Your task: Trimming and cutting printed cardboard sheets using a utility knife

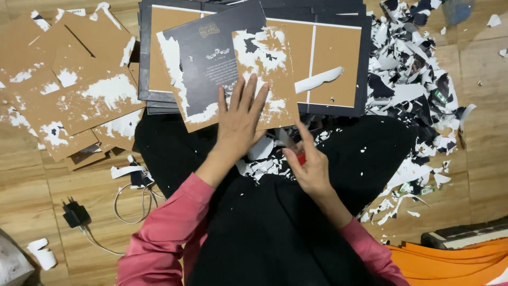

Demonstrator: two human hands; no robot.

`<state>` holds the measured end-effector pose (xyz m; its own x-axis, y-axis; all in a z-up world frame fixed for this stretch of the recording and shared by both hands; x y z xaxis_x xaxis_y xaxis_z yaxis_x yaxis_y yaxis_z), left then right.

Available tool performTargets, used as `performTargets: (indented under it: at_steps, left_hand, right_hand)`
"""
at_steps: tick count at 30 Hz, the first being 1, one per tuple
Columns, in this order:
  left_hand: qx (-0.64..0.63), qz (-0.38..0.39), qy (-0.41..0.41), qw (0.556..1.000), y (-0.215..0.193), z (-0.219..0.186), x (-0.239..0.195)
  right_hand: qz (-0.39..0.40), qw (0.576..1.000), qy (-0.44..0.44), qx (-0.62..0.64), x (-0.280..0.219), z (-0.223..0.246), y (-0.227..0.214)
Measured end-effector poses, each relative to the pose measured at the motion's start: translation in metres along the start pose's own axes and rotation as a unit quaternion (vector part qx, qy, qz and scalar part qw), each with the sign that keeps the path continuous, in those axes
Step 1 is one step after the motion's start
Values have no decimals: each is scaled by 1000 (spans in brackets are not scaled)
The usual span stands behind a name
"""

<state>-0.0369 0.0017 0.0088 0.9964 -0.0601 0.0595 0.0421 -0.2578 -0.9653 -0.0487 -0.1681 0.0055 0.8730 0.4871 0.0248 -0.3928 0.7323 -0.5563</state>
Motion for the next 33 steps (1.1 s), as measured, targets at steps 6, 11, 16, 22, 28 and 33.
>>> performTargets:
  at_steps: [6,11,16,22,28,33]
  left_hand:
    - [-7,-19,-96,995,14,-40,1]
    - [35,-14,-108,993,16,-44,6]
    - [49,-10,-107,993,19,-42,7]
    - [54,-26,-102,993,21,-42,7]
    - [47,-22,-96,994,17,-42,6]
    - [54,-23,-93,994,18,-42,7]
  right_hand:
    - [-175,951,147,206,13,-61,-10]
    - [-198,905,226,301,19,-70,6]
    - [-211,927,181,252,26,-80,13]
    - [-206,942,143,224,28,-76,10]
    - [-210,926,161,268,28,-57,6]
    - [-211,925,179,262,28,-66,9]
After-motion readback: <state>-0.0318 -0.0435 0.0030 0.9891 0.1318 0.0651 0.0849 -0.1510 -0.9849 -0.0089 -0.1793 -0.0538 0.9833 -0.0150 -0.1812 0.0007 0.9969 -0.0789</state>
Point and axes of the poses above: each hand's wrist, its own x-axis towards the middle knuckle, its own y-axis out of the palm, z = x × y, the point moved 5 cm from there along x, towards the middle knuckle, and after that the axes turned 2 degrees about z, right-handed, at the moved point
